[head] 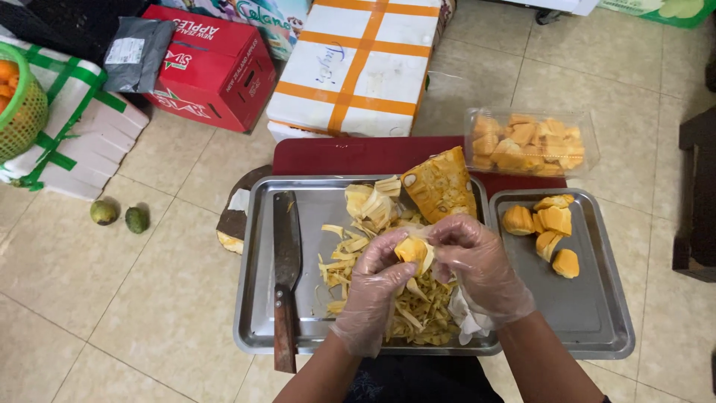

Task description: Extracting yellow fruit pods from a jackfruit core and placing them in a container.

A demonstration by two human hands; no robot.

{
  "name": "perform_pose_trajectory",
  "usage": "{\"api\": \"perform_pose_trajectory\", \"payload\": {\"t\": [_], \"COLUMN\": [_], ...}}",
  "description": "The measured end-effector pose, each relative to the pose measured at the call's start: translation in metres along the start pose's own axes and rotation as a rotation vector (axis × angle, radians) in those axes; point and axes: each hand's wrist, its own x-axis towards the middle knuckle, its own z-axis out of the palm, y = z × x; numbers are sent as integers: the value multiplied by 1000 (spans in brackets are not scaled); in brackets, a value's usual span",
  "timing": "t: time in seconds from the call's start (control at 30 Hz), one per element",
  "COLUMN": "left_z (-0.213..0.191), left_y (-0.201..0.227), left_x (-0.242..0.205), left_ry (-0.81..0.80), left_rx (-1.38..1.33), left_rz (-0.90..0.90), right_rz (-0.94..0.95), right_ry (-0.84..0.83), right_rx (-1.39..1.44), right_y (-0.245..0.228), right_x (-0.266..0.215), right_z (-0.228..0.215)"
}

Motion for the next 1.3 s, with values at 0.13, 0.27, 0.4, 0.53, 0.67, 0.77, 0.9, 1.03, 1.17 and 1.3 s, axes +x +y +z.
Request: {"api": "perform_pose_trajectory", "payload": {"t": [0.13, 0.27, 0.4, 0.53, 0.67, 0.77, 0.9, 1.03, 1.17, 1.3], "left_z": [-6, -14, -22, -28, -35, -41, -43, -47, -52, -59], "left_y": [5, 4, -1, -1, -5, -12, -6, 3, 15, 26], "left_x": [0, 1, 2, 2, 6, 10, 7, 3, -1, -4], "left_ry": [21, 16, -106, -69, -146, -166, -173, -131, -184, -154], "left_rx": [91, 258, 309, 284, 319, 385, 420, 480, 491, 561], "left_rz": [49, 136, 310, 224, 337, 436, 439, 462, 463, 492], "right_rz": [6, 63, -60, -326, -581, -549, -702, -668, -596, -601], "right_ry": [-70, -37, 30, 7, -84, -111, -227, -260, -211, -229], "right_rx": [54, -167, -367, -597, -784, -843, -853, -798, -857, -932], "right_y": [6, -12, 4, -2, -6, -4, -21, -12, -7, -16], "right_x": [-2, -10, -13, -9, -5, -2, 0, 1, 1, 1], "right_z": [2, 24, 25, 26, 26, 21, 33, 31, 40, 56]}}
